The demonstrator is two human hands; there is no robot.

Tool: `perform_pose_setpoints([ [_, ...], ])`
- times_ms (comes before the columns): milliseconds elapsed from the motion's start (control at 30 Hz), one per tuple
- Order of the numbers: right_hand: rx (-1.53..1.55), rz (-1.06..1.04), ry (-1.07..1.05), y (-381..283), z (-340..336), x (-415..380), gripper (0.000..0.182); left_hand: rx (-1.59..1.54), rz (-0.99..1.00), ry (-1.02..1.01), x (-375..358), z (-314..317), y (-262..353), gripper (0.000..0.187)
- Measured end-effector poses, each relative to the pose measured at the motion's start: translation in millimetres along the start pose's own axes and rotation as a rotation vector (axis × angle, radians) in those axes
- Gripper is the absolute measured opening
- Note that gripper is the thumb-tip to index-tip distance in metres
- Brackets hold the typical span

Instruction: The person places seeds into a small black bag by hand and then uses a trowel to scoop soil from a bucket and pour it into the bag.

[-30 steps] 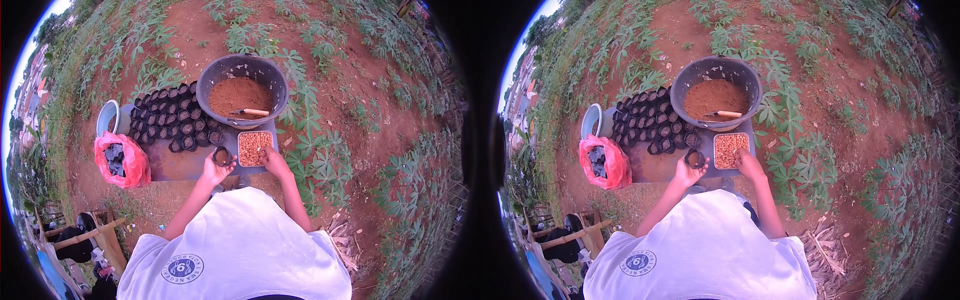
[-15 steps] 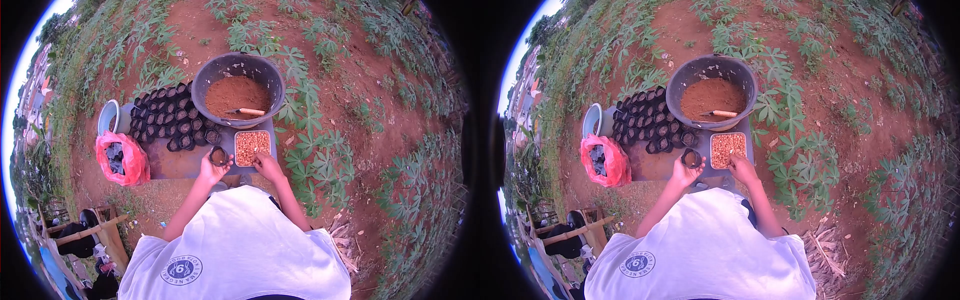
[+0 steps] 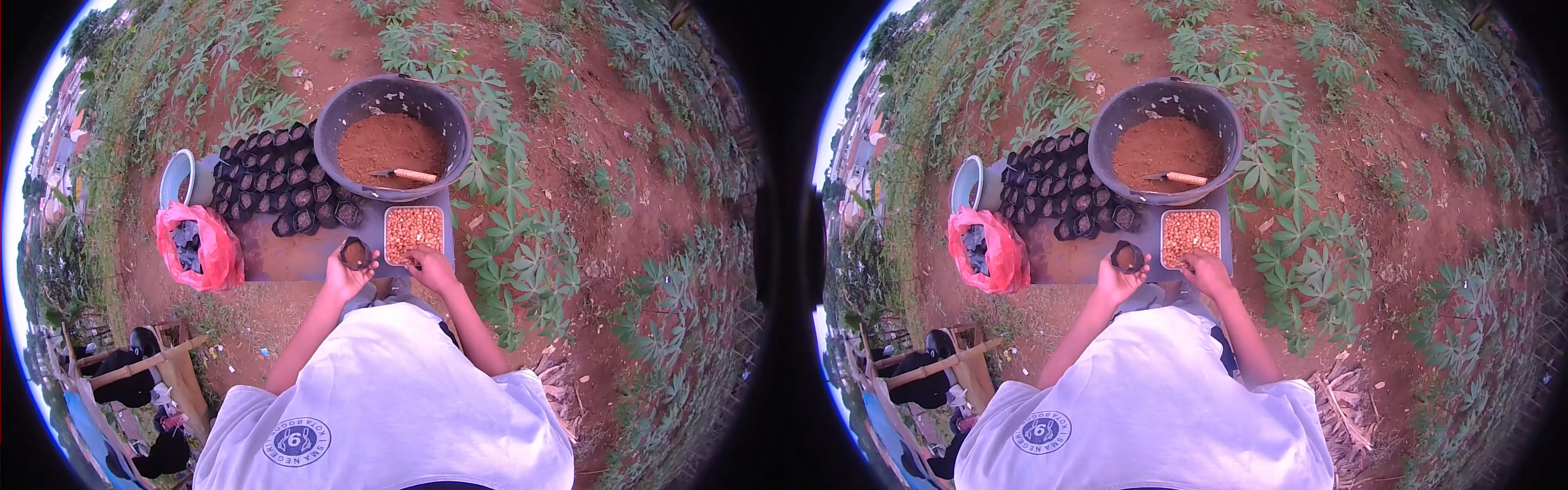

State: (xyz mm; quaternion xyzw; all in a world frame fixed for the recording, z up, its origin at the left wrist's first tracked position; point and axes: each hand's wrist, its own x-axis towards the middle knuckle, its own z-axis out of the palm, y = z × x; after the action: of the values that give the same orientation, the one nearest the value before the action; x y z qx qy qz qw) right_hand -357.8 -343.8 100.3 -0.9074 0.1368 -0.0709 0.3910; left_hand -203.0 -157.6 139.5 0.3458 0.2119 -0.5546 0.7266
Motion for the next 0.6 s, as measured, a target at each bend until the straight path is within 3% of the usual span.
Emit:
perform_pose_setpoints([
  [600, 0.001, 0.087, -0.117, -0.4, 0.7, 8.4, 0.016, 0.005, -0.022, 0.004, 0.0, -3.6, -4.0, 0.053],
])
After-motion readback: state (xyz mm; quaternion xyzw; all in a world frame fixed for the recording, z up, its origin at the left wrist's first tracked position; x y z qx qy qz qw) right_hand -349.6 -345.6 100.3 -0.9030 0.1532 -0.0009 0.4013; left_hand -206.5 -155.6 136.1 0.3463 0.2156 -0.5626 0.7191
